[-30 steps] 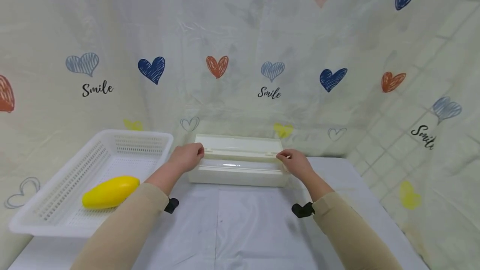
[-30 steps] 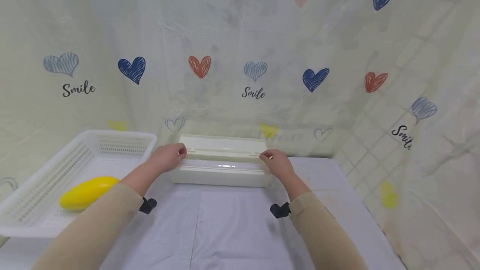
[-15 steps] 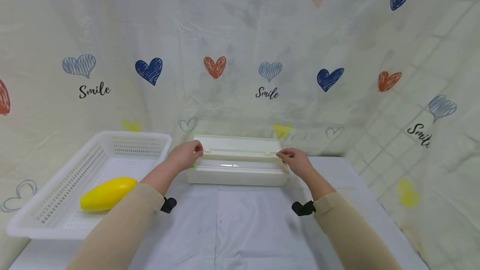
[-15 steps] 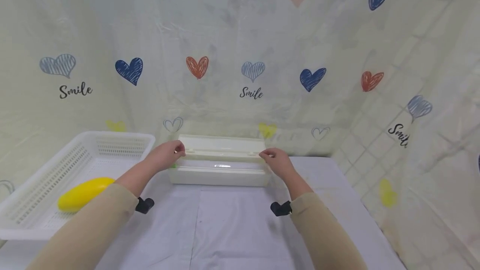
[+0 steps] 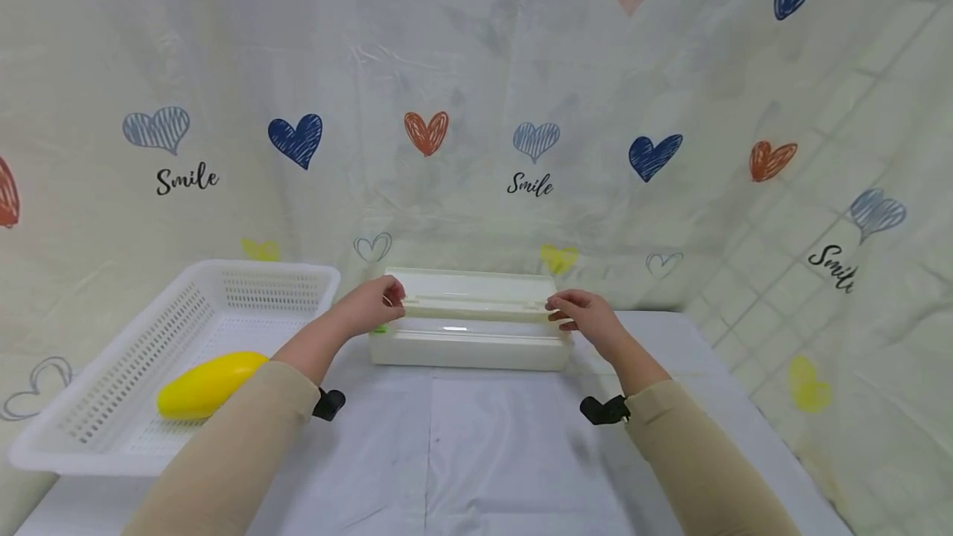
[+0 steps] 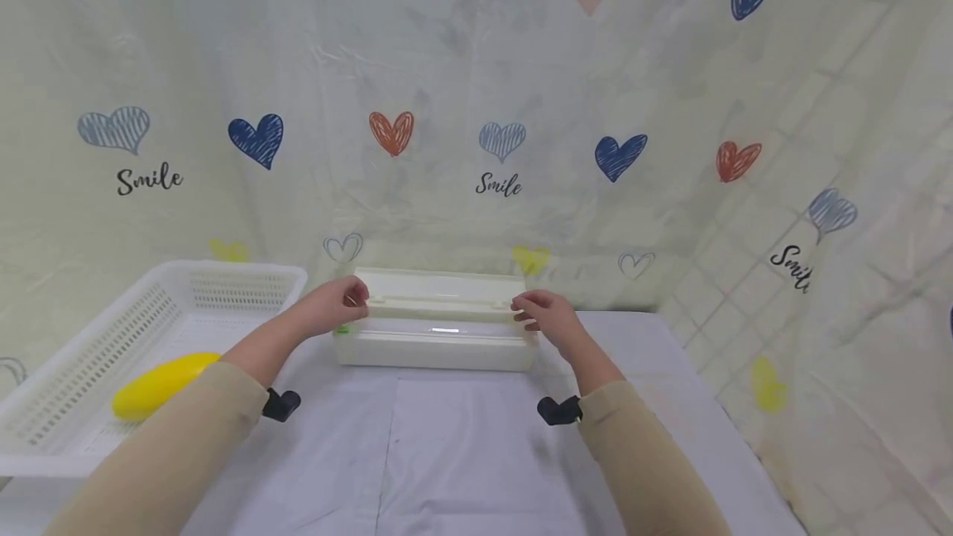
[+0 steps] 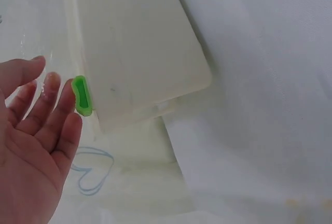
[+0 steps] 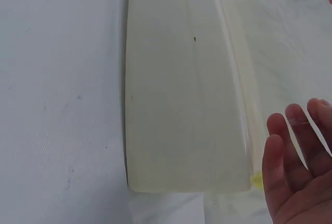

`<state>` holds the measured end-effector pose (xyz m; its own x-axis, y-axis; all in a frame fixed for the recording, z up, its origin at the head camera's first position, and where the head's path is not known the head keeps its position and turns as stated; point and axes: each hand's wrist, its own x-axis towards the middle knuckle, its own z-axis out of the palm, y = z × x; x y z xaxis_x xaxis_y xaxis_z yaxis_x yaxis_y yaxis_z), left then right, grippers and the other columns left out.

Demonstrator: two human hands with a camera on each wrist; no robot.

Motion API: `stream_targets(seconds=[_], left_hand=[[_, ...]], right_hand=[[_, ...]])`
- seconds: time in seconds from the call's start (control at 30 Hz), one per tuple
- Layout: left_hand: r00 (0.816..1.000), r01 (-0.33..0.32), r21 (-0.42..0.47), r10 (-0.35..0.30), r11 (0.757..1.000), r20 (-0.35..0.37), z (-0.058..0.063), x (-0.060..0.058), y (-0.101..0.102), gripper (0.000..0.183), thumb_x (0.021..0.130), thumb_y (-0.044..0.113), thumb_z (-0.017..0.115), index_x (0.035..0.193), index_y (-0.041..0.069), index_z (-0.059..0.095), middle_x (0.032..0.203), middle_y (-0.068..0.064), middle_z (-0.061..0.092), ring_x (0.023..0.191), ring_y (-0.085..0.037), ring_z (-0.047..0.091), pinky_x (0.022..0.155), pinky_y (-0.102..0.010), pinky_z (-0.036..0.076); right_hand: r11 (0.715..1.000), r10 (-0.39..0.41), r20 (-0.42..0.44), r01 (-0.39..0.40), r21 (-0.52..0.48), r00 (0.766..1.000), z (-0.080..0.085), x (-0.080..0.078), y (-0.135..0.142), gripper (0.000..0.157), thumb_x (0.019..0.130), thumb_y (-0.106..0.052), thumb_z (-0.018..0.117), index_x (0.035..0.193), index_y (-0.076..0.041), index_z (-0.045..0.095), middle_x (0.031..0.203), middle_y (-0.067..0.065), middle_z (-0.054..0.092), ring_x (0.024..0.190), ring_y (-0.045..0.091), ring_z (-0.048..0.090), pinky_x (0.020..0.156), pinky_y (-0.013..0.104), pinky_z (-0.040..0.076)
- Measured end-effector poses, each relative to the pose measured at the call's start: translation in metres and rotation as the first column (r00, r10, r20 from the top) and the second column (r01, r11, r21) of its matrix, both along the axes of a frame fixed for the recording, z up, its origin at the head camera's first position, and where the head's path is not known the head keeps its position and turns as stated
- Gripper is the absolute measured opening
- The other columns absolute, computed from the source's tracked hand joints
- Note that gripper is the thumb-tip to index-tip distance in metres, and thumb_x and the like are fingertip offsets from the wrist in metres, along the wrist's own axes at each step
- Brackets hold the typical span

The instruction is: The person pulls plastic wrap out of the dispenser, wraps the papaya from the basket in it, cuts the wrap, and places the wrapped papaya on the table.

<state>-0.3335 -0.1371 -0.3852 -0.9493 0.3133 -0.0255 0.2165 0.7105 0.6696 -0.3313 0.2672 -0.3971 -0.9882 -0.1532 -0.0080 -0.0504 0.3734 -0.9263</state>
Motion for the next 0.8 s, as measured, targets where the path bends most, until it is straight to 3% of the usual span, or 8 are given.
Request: stream_targets(seconds=[0.13,0.27,0.53,0.8], left_hand=[[1.0,0.009,-0.037,-0.01,0.999,-0.022,0.004,0.003,0.003,0.024,0.097,0.017,0.064,0.12,0.01,0.062,0.104,-0.004,0.064,0.094,-0.021,0.059,0.08,-0.036,0.05],[0.999,-0.024,-0.06,0.021,0.998,-0.048,0.006,0.004,0.006,0.019,0.099,0.021,0.062,0.115,0.013,0.069,0.107,-0.003,0.067,0.096,-0.021,0.06,0.084,-0.038,0.05],[0.995,-0.092,-0.009,0.091,0.996,-0.041,0.008,0.005,0.005,0.02,0.1,0.026,0.06,0.111,0.012,0.069,0.106,-0.003,0.067,0.099,-0.023,0.062,0.083,-0.04,0.05],[0.989,-0.138,0.011,0.138,0.99,-0.045,0.012,0.009,0.004,0.023,0.101,0.028,0.059,0.115,0.012,0.068,0.11,-0.005,0.067,0.101,-0.023,0.061,0.083,-0.04,0.05]], right_hand=[[0.996,0.017,0.02,-0.015,-0.085,1.0,0.001,-0.001,0.0,0.039,0.103,-0.021,0.055,0.129,0.007,0.056,0.127,0.023,0.06,0.109,0.025,0.064,0.092,0.04,0.053],[0.992,0.012,0.028,-0.009,-0.126,1.0,0.001,0.0,0.001,0.042,0.102,-0.023,0.057,0.13,0.009,0.054,0.126,0.024,0.059,0.103,0.021,0.065,0.09,0.036,0.054],[0.99,-0.008,-0.014,0.007,-0.138,1.0,-0.005,0.0,0.005,0.037,0.102,-0.018,0.056,0.129,0.008,0.053,0.104,0.009,0.065,0.093,0.016,0.065,0.082,0.031,0.056],[0.996,0.017,-0.038,-0.02,-0.085,0.999,0.004,0.006,0.0,0.033,0.104,-0.021,0.052,0.125,0.004,0.053,0.127,0.023,0.057,0.099,0.027,0.063,0.076,0.032,0.055]])
